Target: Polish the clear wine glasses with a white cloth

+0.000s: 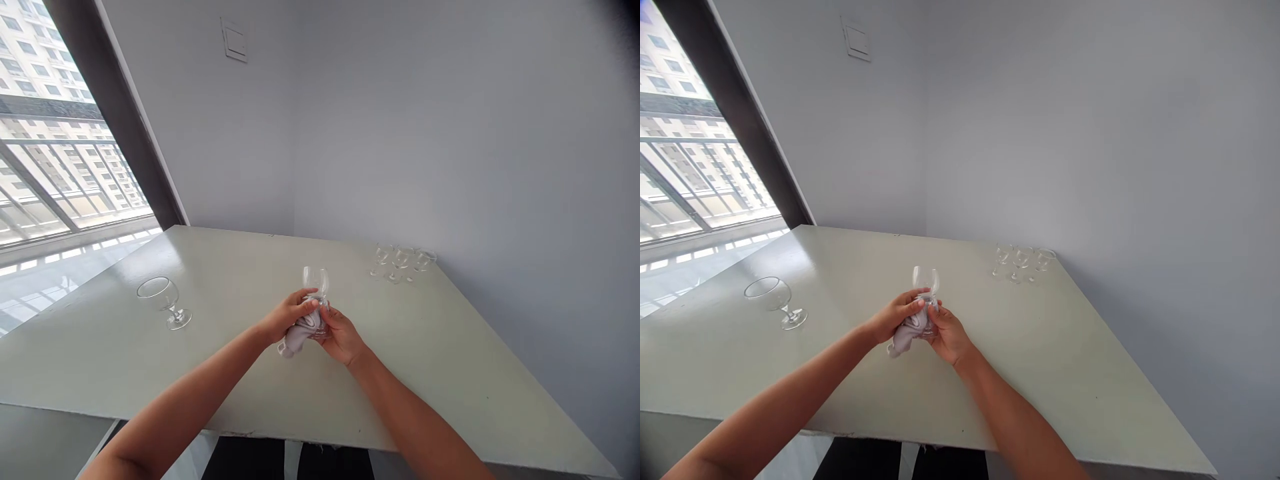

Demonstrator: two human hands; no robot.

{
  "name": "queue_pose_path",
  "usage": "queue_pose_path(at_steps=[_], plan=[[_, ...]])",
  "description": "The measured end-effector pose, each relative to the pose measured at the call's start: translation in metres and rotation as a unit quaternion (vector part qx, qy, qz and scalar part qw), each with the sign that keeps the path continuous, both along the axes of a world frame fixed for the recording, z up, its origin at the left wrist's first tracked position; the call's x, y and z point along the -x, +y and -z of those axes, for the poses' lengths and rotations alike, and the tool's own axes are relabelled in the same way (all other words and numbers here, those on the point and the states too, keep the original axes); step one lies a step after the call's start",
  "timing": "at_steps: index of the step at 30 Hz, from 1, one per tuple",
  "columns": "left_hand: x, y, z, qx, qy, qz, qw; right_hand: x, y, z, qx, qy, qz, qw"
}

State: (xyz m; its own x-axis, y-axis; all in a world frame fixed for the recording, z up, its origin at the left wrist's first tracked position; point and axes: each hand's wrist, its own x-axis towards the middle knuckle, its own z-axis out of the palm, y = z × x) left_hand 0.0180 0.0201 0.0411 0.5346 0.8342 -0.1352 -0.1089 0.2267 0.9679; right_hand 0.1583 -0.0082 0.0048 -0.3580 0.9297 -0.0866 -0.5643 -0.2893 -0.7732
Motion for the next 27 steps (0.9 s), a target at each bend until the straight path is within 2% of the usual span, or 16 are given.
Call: queue_pose_path(at_steps=[2, 3, 5, 7, 8, 10, 13, 17, 19, 21, 24, 26, 27], plan=[[0.003, 0.003, 0.000, 0.055, -0.085, 0.053, 0.993, 0.000, -0.001, 0.001, 0.011, 0.000, -0.029, 1.000], [0.004, 0.004, 0.001, 0.064, -0.107, 0.054, 0.991, 0.000, 0.000, 0.002, 0.011, -0.010, -0.043, 0.999], [0.002, 0.005, 0.008, 0.061, -0.115, 0.017, 0.991, 0.000, 0.001, 0.003, -0.007, -0.065, -0.049, 0.997], [-0.001, 0.006, 0.018, 0.054, -0.101, -0.038, 0.993, 0.000, 0.003, 0.005, -0.060, -0.174, -0.005, 0.983], [-0.002, 0.007, 0.022, 0.056, -0.090, -0.062, 0.992, 0.000, 0.003, 0.007, -0.096, -0.243, 0.030, 0.965], [-0.004, 0.008, 0.030, 0.067, -0.061, -0.100, 0.991, 0.001, 0.003, 0.010, -0.159, -0.380, 0.094, 0.906], [-0.003, 0.008, 0.036, 0.073, -0.035, -0.134, 0.988, 0.005, -0.001, 0.014, -0.225, -0.525, 0.130, 0.810], [0.000, 0.007, 0.036, 0.060, -0.030, -0.162, 0.985, 0.005, -0.004, 0.014, -0.333, -0.616, 0.145, 0.698], [0.004, 0.008, 0.036, 0.068, -0.031, -0.179, 0.981, 0.002, -0.004, 0.013, -0.375, -0.635, 0.149, 0.659], [0.008, 0.013, 0.037, 0.088, -0.043, -0.197, 0.975, -0.005, -0.003, 0.010, -0.382, -0.651, 0.148, 0.639], [0.018, 0.023, 0.041, 0.123, -0.090, -0.223, 0.963, -0.013, -0.002, 0.002, -0.352, -0.664, 0.191, 0.632], [0.023, 0.028, 0.044, 0.140, -0.120, -0.236, 0.954, -0.014, -0.004, -0.003, -0.378, -0.643, 0.211, 0.632], [0.024, 0.030, 0.045, 0.148, -0.129, -0.237, 0.951, -0.013, -0.005, -0.004, -0.413, -0.627, 0.196, 0.631]])
